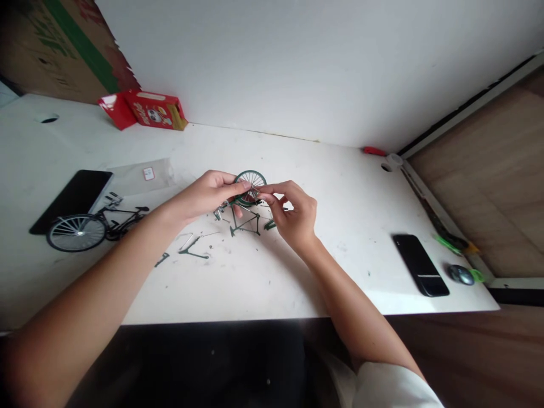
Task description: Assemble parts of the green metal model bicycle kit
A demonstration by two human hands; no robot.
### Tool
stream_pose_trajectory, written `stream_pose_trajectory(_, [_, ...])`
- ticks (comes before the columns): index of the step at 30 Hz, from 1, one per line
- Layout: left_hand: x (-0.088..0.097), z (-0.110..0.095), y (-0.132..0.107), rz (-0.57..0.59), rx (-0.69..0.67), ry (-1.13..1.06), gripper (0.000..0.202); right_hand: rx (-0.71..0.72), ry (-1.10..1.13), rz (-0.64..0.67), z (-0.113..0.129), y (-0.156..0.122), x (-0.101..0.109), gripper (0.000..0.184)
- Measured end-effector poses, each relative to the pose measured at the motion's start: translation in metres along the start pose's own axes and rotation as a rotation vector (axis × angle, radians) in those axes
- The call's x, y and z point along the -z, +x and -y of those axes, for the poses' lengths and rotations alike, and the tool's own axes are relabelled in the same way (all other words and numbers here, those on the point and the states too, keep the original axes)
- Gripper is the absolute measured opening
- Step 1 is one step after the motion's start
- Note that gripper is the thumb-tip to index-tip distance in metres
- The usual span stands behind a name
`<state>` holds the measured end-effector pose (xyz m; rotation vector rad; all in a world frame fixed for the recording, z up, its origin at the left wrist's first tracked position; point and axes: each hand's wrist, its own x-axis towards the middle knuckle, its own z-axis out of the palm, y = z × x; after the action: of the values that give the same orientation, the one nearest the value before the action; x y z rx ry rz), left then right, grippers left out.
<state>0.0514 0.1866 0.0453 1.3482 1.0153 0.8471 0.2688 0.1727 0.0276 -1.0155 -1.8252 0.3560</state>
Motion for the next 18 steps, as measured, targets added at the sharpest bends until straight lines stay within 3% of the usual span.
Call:
stream_pose_trajectory(7, [-0.0026,-0.0007,-0.0007,0.003,0.02,-0.01,0.033,0.072,0.002,-0.005,0.0003,-0.0001,0.0008,0.008])
stream_pose_trajectory(18, [-0.0031,-0.0001,-0.0017,0.011,0.023,0.07,0.035,0.025,0.0,0.018,-0.005,-0.0023,0.0007,0.018])
